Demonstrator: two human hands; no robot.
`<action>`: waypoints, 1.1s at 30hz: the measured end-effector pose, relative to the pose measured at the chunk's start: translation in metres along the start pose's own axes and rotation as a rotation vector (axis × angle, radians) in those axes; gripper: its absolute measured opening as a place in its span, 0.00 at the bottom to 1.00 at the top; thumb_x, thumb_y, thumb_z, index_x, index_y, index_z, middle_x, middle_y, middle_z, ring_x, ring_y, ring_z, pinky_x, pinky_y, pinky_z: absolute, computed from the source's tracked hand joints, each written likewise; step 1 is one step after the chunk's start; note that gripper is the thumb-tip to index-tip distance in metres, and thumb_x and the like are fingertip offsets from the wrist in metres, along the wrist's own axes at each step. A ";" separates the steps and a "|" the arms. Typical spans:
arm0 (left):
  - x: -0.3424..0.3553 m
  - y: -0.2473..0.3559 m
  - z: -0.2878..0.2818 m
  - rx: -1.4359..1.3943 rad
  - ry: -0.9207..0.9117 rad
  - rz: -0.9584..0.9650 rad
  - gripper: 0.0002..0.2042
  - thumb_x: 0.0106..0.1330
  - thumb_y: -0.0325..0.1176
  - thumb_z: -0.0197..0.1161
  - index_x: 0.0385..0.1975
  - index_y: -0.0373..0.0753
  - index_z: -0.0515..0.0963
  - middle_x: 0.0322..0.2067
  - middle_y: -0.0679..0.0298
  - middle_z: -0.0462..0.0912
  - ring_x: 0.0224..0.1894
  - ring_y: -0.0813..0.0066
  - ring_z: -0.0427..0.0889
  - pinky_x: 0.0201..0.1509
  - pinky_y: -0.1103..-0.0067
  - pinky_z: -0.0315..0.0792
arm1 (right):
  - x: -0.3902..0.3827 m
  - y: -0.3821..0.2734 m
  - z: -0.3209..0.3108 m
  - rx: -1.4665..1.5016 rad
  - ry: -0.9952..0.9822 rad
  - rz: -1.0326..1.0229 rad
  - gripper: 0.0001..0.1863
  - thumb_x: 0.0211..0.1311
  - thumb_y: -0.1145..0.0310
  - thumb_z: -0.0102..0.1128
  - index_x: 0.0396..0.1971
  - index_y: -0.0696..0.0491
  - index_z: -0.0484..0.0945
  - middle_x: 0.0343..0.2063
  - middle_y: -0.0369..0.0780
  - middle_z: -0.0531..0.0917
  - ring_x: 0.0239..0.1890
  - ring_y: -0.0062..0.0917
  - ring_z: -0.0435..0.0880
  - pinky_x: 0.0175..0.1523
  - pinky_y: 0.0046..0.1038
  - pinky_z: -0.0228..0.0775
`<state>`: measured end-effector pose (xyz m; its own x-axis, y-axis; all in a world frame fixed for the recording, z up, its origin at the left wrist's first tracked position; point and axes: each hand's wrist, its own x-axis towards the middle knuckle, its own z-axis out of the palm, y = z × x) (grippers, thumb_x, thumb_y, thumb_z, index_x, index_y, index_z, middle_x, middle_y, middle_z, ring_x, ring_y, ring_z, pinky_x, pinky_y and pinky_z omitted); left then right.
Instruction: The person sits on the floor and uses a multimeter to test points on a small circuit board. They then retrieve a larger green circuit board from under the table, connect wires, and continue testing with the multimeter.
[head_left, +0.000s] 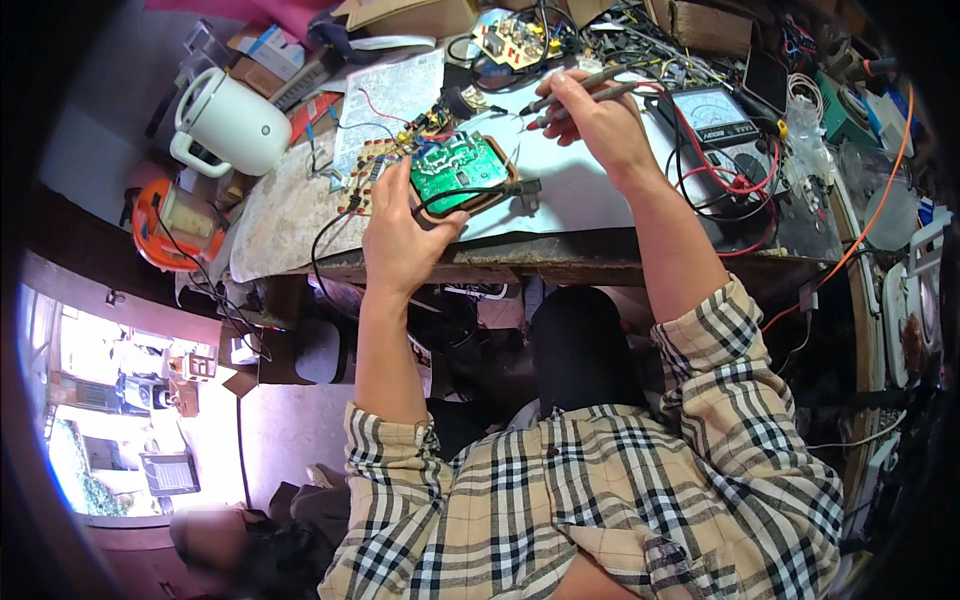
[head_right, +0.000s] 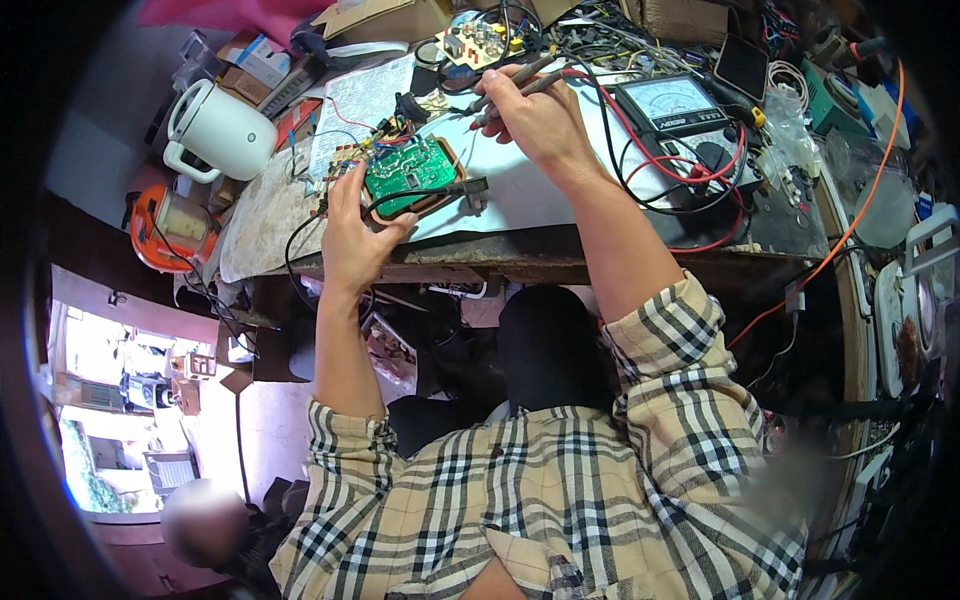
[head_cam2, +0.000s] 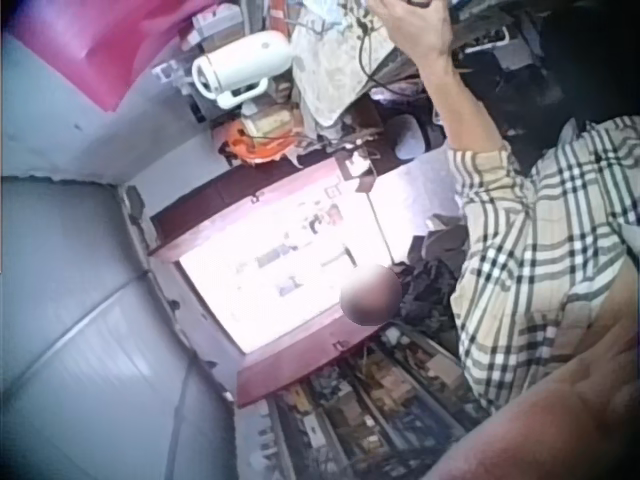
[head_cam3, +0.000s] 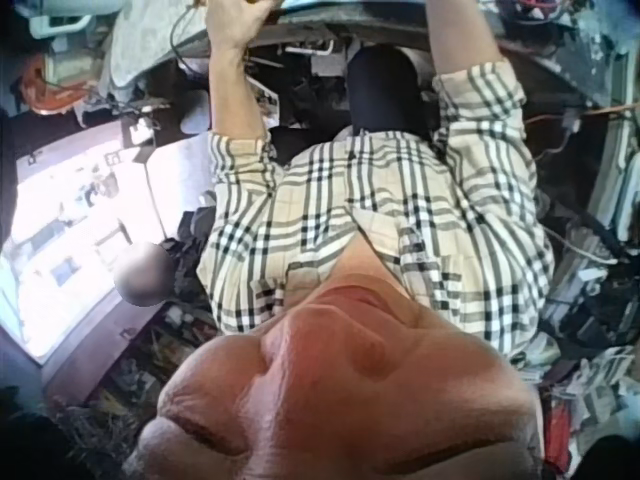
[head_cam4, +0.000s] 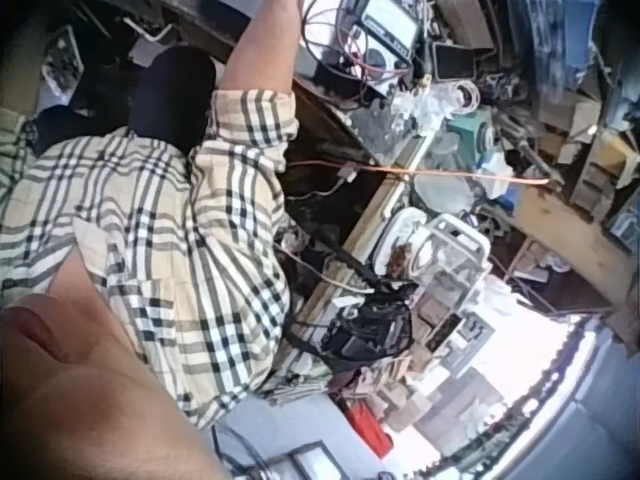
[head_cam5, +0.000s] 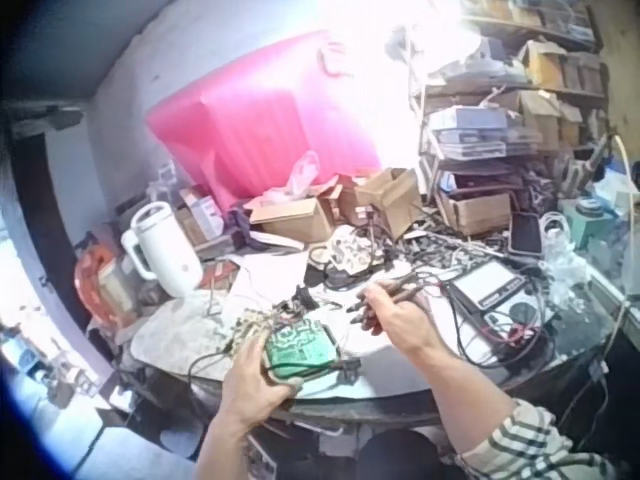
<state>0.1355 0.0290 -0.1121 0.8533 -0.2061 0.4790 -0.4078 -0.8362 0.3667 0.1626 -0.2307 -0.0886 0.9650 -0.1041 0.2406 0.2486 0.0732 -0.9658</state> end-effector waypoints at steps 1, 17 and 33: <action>0.003 0.004 -0.003 0.111 -0.006 0.056 0.42 0.44 0.40 0.76 0.62 0.35 0.67 0.58 0.53 0.70 0.59 0.54 0.71 0.62 0.65 0.66 | 0.000 -0.001 -0.001 0.004 0.027 -0.007 0.16 0.71 0.58 0.51 0.37 0.56 0.81 0.25 0.37 0.81 0.25 0.19 0.83 0.29 0.20 0.74; 0.011 0.076 0.009 0.115 -0.376 0.328 0.16 0.61 0.28 0.64 0.49 0.34 0.73 0.39 0.50 0.75 0.38 0.48 0.80 0.40 0.63 0.76 | 0.004 0.004 0.000 0.040 0.113 -0.045 0.16 0.70 0.59 0.52 0.35 0.57 0.81 0.22 0.35 0.79 0.23 0.18 0.81 0.27 0.21 0.73; -0.032 0.045 -0.043 -1.183 0.103 -0.262 0.21 0.61 0.18 0.62 0.55 0.33 0.72 0.43 0.61 0.80 0.45 0.74 0.80 0.51 0.80 0.74 | -0.087 -0.002 0.014 0.686 -0.129 0.059 0.17 0.73 0.60 0.46 0.47 0.60 0.75 0.31 0.38 0.80 0.28 0.19 0.83 0.32 0.20 0.76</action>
<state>0.0756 0.0204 -0.0765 0.9465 -0.0140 0.3223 -0.3170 0.1443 0.9374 0.0791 -0.2083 -0.1066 0.9702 0.0348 0.2399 0.1505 0.6894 -0.7086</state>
